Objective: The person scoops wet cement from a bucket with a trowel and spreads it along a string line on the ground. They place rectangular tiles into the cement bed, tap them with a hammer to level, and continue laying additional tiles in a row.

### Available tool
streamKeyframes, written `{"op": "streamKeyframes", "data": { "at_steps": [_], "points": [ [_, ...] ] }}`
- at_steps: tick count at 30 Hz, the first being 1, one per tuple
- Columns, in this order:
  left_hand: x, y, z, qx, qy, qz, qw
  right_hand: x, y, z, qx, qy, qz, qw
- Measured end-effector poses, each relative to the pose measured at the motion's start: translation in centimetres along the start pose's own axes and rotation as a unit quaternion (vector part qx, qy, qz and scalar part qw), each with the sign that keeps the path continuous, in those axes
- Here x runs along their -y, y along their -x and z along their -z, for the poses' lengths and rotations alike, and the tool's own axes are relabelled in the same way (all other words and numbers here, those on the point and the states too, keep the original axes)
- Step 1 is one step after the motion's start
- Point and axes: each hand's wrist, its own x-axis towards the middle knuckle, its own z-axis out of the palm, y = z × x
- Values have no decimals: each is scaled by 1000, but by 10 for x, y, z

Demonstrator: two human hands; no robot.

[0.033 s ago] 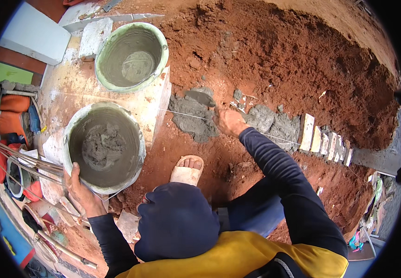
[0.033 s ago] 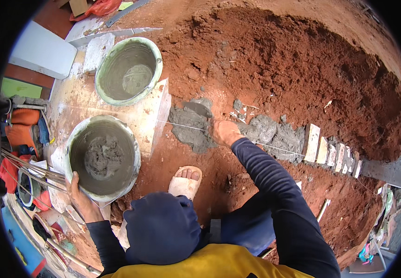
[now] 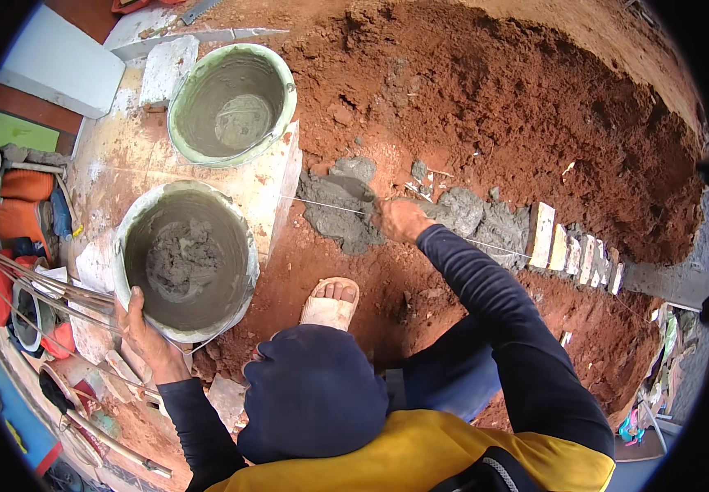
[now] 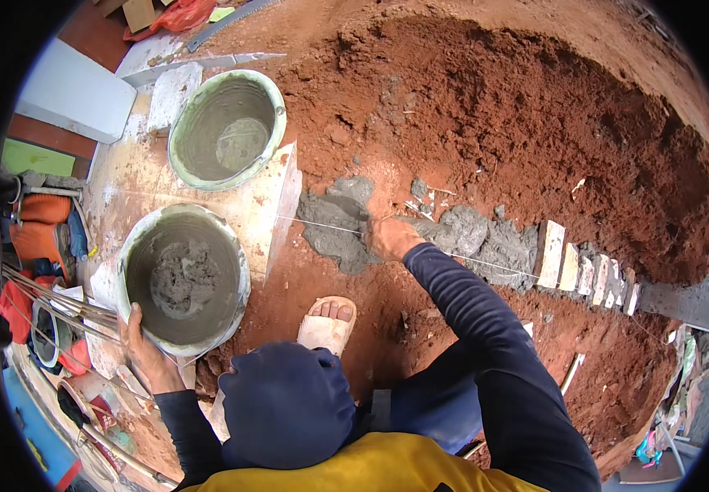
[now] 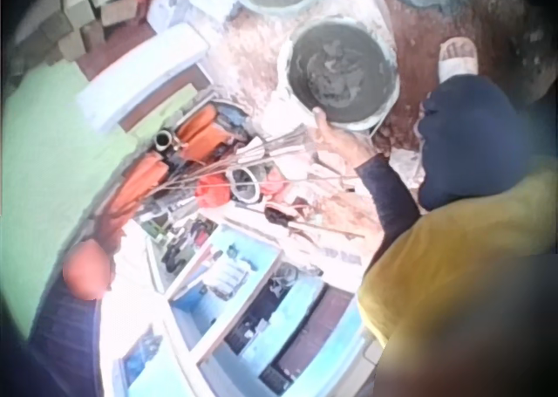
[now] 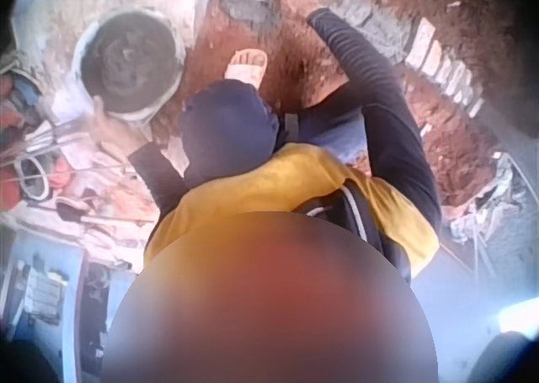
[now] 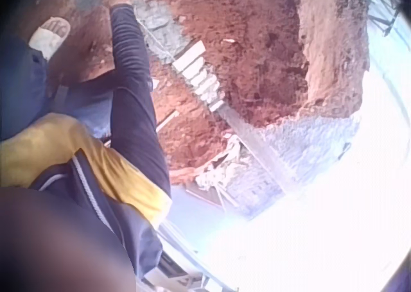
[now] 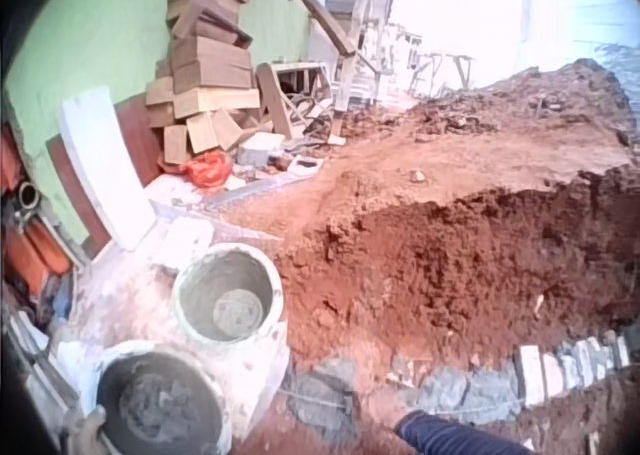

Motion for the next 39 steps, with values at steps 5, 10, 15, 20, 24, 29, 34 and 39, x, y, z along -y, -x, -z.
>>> {"op": "streamKeyframes", "data": {
  "at_steps": [5,10,15,20,24,29,34,39],
  "points": [
    [-2,4,-15,43,-8,-24,999,-5,13,56,35,70,-29,997],
    [-22,11,-34,99,6,-56,994,40,127,140,-199,-95,128,967],
    [-40,30,-82,169,-24,-85,982,153,105,178,-251,37,213,943],
    [-58,33,-108,185,-14,-99,978,171,104,171,-128,141,231,954],
    [-54,49,-123,189,-14,-127,974,159,119,186,-308,126,268,904],
    [-59,58,-138,172,-24,-156,972,160,109,206,-198,144,185,952],
    [-65,61,-138,207,-42,-201,957,139,122,212,-212,164,218,938],
    [-72,70,-147,247,-90,-251,932,128,116,212,-263,123,183,939]
  ]
}}
